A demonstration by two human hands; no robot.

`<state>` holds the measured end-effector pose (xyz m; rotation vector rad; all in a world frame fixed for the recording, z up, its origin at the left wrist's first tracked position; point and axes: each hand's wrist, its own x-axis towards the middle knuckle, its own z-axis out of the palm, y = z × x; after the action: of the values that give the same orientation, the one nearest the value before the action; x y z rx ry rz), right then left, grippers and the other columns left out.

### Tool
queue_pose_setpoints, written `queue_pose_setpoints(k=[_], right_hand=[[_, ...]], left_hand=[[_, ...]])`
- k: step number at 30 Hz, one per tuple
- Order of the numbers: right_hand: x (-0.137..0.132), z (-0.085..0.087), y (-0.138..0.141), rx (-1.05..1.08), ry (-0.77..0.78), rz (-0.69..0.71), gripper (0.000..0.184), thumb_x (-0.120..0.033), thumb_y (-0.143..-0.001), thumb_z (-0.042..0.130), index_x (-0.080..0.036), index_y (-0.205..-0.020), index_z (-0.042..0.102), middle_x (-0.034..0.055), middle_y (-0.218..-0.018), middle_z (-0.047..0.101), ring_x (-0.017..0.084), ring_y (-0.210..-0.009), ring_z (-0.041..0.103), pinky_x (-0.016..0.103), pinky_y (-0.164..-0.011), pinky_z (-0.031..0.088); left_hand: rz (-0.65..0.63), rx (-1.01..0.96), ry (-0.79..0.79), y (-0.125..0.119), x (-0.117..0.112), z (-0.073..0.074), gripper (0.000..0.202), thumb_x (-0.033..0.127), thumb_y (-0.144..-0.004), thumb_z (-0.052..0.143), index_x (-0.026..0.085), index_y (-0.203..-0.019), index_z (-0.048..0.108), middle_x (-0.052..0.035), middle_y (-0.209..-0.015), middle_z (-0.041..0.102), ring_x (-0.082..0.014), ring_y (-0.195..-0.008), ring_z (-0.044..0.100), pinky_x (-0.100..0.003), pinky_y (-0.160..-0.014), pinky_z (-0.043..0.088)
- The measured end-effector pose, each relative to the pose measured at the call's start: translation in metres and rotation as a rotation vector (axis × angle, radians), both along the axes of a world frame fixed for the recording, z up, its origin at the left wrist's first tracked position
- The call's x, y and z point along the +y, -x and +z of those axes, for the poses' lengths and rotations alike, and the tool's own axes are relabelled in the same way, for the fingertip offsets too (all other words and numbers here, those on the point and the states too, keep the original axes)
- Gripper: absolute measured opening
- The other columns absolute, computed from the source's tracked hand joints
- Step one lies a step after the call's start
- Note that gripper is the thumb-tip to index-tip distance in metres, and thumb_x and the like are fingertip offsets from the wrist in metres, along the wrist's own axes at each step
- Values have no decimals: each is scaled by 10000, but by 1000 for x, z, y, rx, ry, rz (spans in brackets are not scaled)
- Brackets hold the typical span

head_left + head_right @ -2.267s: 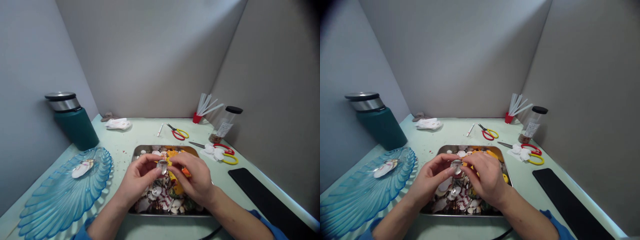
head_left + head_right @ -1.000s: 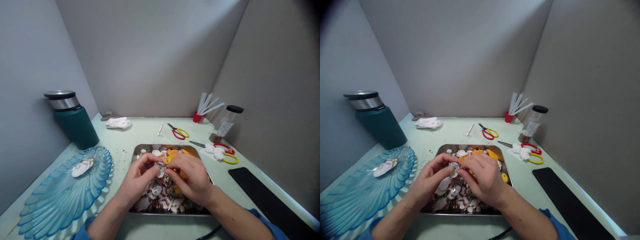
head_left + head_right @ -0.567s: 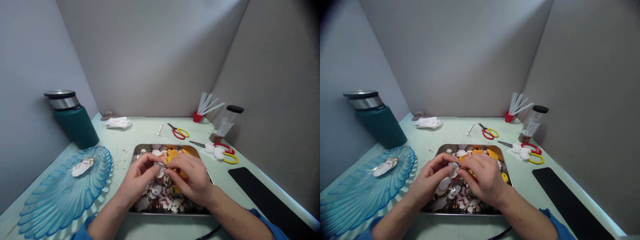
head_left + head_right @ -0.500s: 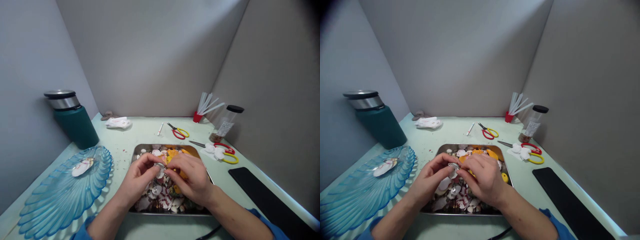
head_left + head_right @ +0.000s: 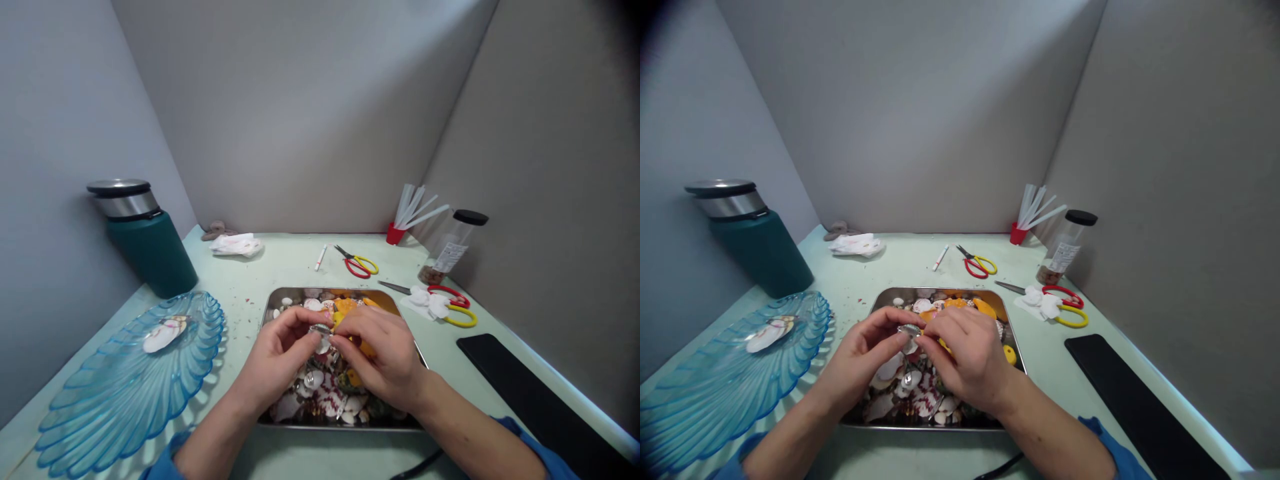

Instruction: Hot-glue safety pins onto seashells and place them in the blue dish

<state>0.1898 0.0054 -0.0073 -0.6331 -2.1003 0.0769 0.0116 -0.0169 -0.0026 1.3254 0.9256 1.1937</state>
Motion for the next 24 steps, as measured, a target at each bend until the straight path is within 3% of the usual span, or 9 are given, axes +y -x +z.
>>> queue_pose_setpoints(k=[14, 24], right_hand=[[-2, 0, 0, 11, -36, 12, 77, -134, -835, 582, -167, -904, 575, 54, -766, 653, 169, -681, 580, 299, -634, 439], [0, -1, -1, -23, -13, 18, 23, -146, -841, 580, -160, -859, 583, 53, -742, 645, 169, -675, 583, 300, -631, 441]], left_hand=[[31, 20, -54, 0, 1, -2, 80, 173, -786, 629, 174, -860, 659, -31, -884, 681, -163, -860, 607, -252, -781, 463], [32, 18, -53, 1, 1, -2, 70, 188, -782, 634, 171, -848, 649, -31, -879, 671, -164, -859, 600, -257, -792, 458]])
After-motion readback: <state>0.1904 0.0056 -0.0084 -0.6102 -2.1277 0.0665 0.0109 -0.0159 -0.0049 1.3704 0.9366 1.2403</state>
